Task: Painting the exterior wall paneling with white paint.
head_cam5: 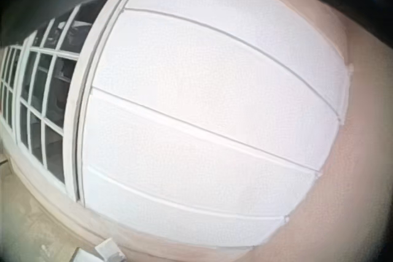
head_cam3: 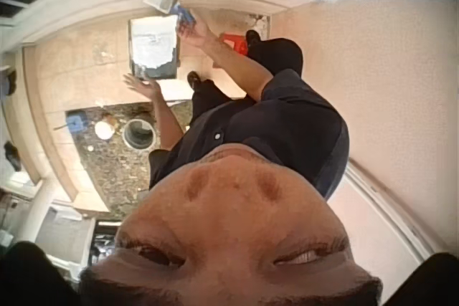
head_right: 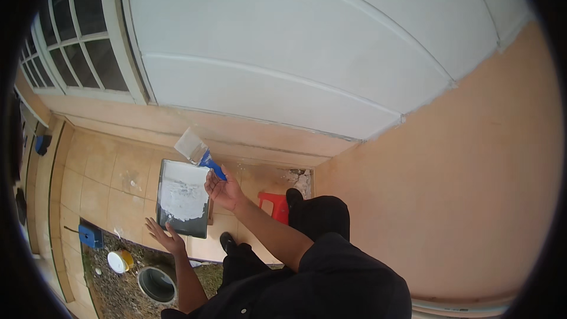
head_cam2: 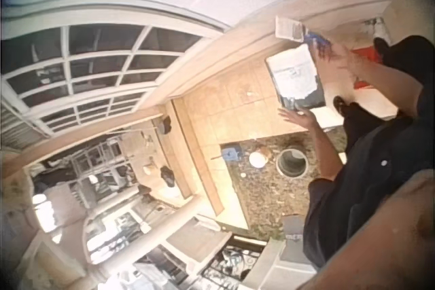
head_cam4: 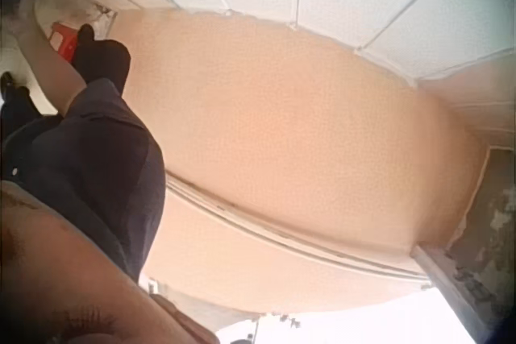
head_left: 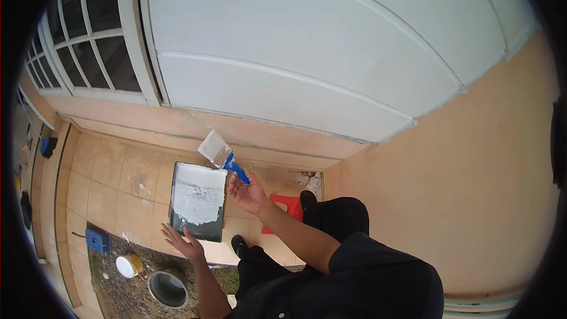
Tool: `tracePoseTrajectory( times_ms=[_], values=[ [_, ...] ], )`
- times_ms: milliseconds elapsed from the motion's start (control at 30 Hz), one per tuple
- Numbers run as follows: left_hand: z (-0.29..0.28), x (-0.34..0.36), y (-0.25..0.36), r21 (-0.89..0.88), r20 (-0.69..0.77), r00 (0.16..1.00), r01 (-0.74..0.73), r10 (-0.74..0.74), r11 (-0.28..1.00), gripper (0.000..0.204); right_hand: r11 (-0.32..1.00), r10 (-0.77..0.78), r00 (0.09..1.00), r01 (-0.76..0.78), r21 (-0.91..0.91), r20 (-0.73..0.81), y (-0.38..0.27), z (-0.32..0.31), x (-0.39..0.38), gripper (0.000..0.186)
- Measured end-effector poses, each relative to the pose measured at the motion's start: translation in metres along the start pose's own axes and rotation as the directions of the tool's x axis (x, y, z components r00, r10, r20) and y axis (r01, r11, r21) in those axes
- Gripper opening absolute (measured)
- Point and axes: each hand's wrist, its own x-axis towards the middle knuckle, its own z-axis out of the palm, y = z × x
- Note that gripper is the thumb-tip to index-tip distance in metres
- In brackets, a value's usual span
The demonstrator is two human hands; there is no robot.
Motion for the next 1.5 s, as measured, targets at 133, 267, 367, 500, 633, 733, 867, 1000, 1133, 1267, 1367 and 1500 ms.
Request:
tracePoseTrajectory(
  times_ms=[133,267,367,500,633,733,867,1000,1133,1267,1367,1500],
  values=[
    [0.013,0.020,0.046,-0.067,0.095,0.982,-0.158,0.164,0.985,0.063,0.980,-0.171,0.973,0.185,-0.075,0.157,-0.036,0.072,-0.057,0.032],
    [0.017,0.042,0.087,-0.165,0.101,0.920,-0.360,0.379,0.918,0.062,0.934,-0.319,0.916,0.348,-0.086,0.242,-0.049,0.126,-0.116,0.030],
    [0.022,0.054,0.125,-0.226,0.108,0.859,-0.468,0.500,0.854,0.062,0.876,-0.423,0.854,0.470,-0.102,0.304,-0.067,0.165,-0.169,0.029],
    [0.029,0.060,0.197,-0.354,0.104,0.784,-0.545,0.611,0.760,0.065,0.677,-0.580,0.673,0.711,-0.188,0.459,-0.102,0.213,-0.252,0.030],
    [0.041,0.070,0.280,-0.439,0.101,0.691,-0.614,0.715,0.656,0.067,0.534,-0.655,0.538,0.826,-0.178,0.530,-0.148,0.244,-0.325,0.034],
    [0.047,0.089,0.361,-0.515,0.016,0.569,-0.701,0.823,0.494,0.068,0.232,-0.701,0.314,0.949,-0.212,0.640,-0.180,0.268,-0.364,0.042],
    [0.049,0.117,0.472,-0.519,-0.187,0.399,-0.816,0.898,0.254,0.069,-0.146,-0.696,0.110,0.946,-0.290,0.710,-0.203,0.307,-0.374,0.044],
    [0.061,0.130,0.592,-0.439,-0.393,0.214,-0.898,0.894,0.022,0.072,-0.172,-0.745,-0.015,0.970,-0.170,0.667,-0.252,0.327,-0.380,0.042],
    [0.024,0.146,0.726,-0.258,-0.550,0.016,-0.954,0.835,-0.152,0.076,0.215,-0.807,0.201,0.976,-0.042,0.555,-0.280,0.377,-0.387,0.044],
    [-0.051,0.133,0.893,-0.251,-0.675,0.002,-0.941,0.738,-0.226,0.083,0.277,-0.744,0.254,0.959,-0.062,0.617,-0.304,0.476,-0.450,0.047],
    [-0.055,0.148,0.931,-0.259,-0.677,0.008,-0.939,0.736,-0.228,0.084,0.287,-0.749,0.302,0.950,-0.122,0.589,-0.318,0.483,-0.436,0.048],
    [-0.118,0.199,0.976,-0.240,-0.676,0.044,-0.957,0.736,-0.163,0.082,0.276,-0.733,0.366,0.930,-0.241,0.573,-0.299,0.534,-0.441,0.049]
  ],
)
